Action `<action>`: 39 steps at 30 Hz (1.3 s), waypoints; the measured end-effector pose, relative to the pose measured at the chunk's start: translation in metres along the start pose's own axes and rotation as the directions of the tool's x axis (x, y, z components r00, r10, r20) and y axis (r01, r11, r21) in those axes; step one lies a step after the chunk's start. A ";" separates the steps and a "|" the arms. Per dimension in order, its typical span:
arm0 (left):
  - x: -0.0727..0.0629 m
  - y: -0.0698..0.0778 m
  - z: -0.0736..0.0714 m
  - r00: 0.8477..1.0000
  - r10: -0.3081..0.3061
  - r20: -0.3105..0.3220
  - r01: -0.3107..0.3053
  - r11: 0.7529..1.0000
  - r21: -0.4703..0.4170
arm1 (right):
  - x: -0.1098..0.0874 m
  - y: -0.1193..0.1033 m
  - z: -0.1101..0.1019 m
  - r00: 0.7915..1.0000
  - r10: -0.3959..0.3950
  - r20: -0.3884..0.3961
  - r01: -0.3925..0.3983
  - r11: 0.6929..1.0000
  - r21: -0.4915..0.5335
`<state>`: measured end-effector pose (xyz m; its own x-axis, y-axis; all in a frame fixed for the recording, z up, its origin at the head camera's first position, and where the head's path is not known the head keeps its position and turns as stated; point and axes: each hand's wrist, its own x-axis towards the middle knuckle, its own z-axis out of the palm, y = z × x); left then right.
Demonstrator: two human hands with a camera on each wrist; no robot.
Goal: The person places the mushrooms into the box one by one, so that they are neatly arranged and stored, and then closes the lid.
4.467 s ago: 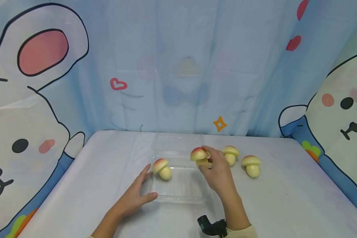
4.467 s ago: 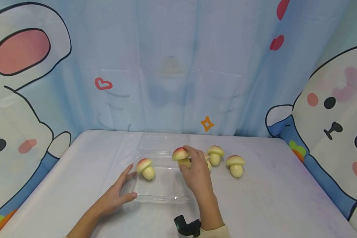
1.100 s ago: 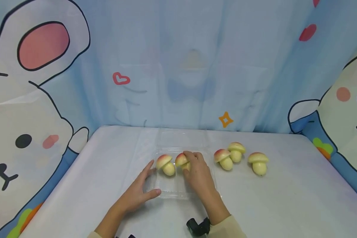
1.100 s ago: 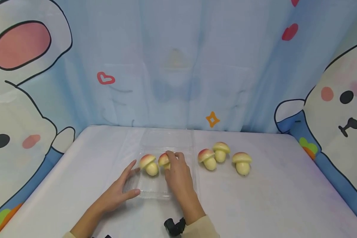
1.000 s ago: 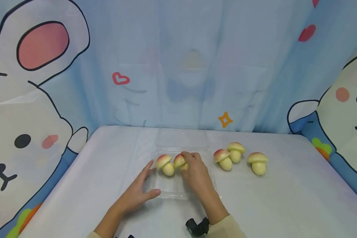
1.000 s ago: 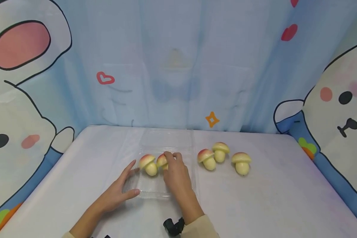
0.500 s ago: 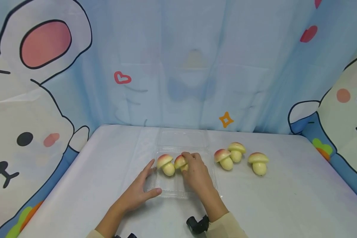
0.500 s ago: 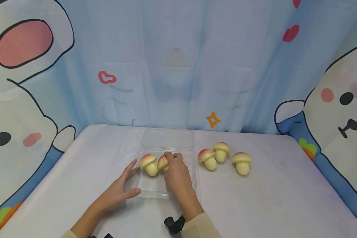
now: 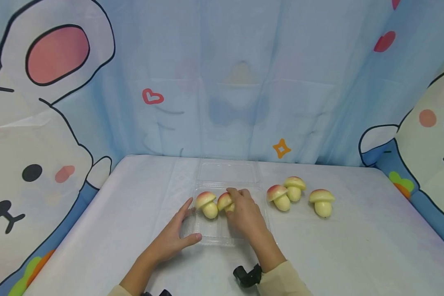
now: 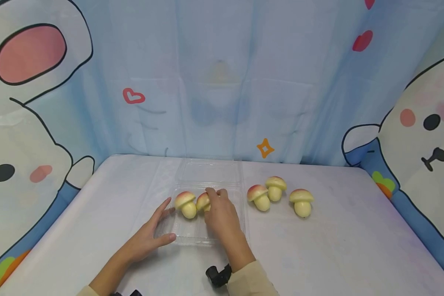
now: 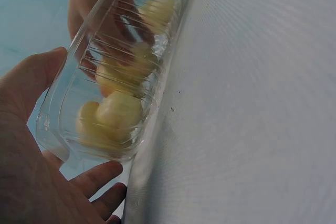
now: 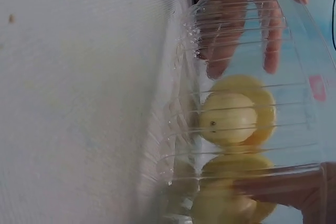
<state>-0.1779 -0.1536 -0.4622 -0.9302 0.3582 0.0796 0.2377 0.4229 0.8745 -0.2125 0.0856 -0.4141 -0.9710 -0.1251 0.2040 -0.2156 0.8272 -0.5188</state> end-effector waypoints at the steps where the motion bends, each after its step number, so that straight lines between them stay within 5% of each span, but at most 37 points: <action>1: 0.000 0.000 0.000 1.000 0.000 0.001 0.000 1.000 0.000 | 0.000 0.000 0.000 1.000 0.005 0.001 -0.005 1.000 0.002; 12: 0.000 0.000 0.000 1.000 -0.006 -0.002 0.006 1.000 0.010 | -0.003 0.005 -0.007 0.999 0.042 -0.002 -0.042 0.998 0.037; 29: 0.000 0.001 0.001 1.000 -0.007 0.001 0.007 1.000 0.021 | -0.010 0.008 -0.018 0.982 -0.057 -0.179 0.073 0.994 0.084; 39: 0.000 0.003 0.000 1.000 -0.012 -0.002 0.012 1.000 0.024 | -0.012 0.013 -0.027 0.980 -0.014 -0.196 0.038 0.992 0.117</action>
<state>-0.1772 -0.1520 -0.4594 -0.9335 0.3515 0.0706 0.2335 0.4468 0.8636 -0.2008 0.1128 -0.4016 -0.9284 -0.0270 0.3705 -0.2630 0.7521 -0.6043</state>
